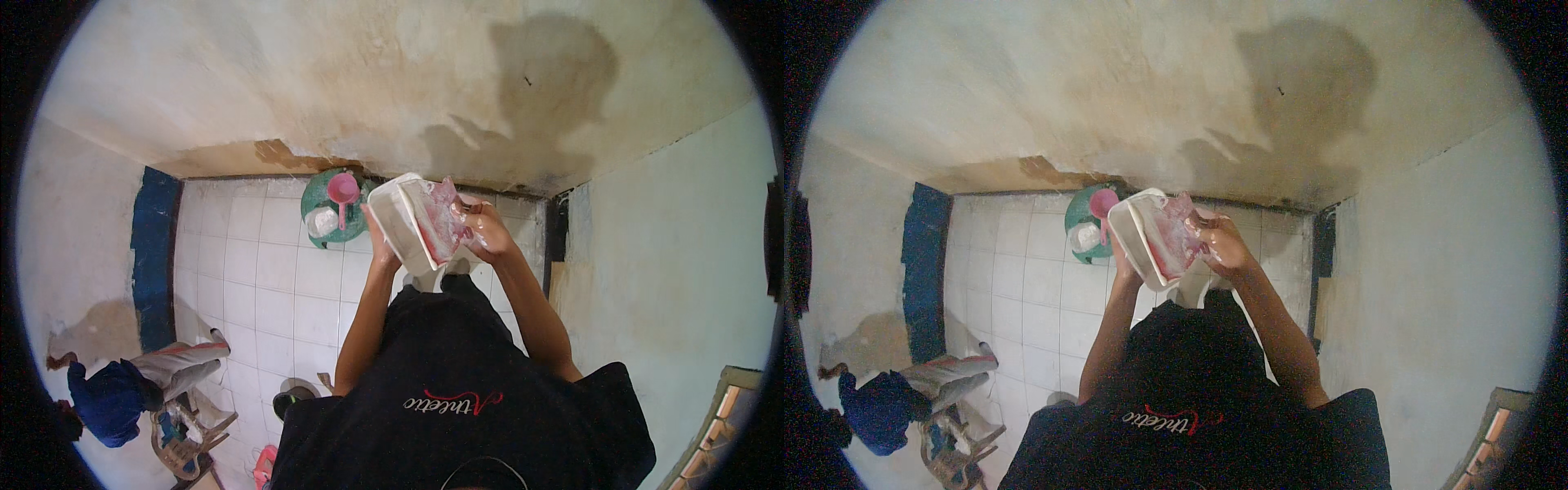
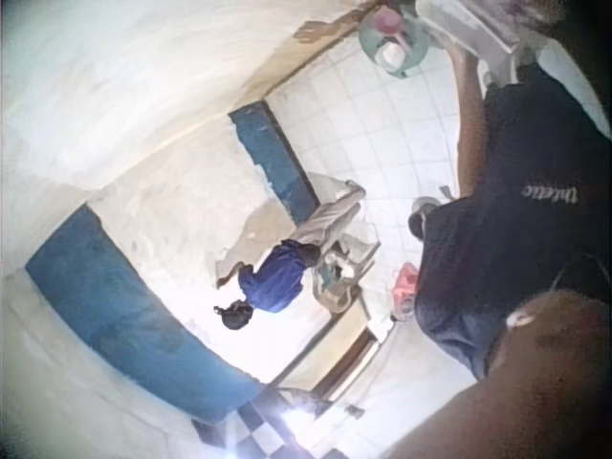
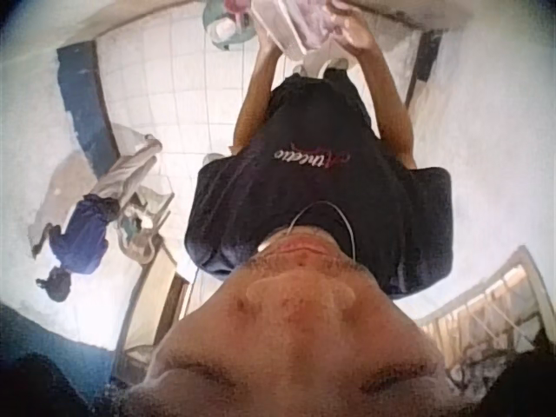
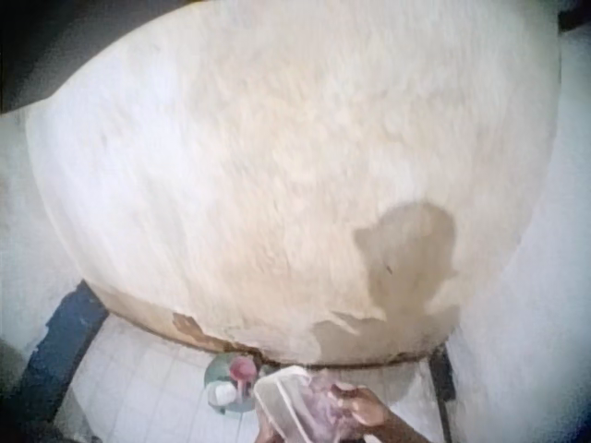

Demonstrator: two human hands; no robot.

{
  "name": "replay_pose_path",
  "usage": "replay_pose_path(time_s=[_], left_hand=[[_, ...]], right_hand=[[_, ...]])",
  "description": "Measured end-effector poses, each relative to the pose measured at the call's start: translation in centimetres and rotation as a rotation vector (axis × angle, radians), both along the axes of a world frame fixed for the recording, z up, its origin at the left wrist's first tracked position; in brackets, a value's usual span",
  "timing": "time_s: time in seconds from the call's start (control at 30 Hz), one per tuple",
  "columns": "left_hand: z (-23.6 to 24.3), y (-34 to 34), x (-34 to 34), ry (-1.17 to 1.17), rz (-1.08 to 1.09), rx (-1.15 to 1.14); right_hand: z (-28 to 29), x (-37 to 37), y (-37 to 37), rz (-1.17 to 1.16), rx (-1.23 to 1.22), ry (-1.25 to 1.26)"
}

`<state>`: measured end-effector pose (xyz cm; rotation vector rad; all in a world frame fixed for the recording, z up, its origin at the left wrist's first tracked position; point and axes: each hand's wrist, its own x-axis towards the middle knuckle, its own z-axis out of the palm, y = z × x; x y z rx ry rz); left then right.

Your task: The person applies putty to a wall using a scraper, mixing it with a smaller tool in a container between applications.

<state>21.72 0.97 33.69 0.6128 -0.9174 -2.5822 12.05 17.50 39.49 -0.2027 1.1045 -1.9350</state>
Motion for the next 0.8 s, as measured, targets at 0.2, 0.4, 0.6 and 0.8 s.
replay_pose_path(time_s=[0.2,0.4,0.6,0.8], left_hand=[[-10.3,-6.0,8.2,0.326,0.12,0.498],[-11.1,-9.2,16.4,0.093,0.364,0.289],[-13.1,-11.2,21.6,0.162,0.402,0.438],[-12.5,-10.5,21.5,0.162,0.51,0.443]], right_hand=[[1.2,2.2,-0.2,-0.057,0.048,0.011],[-0.5,3.5,0.8,-0.254,-0.188,-0.067],[0.3,3.1,-1.2,-0.305,-0.233,-0.133],[-3.2,-0.6,-5.2,-0.255,-0.332,-0.132]])
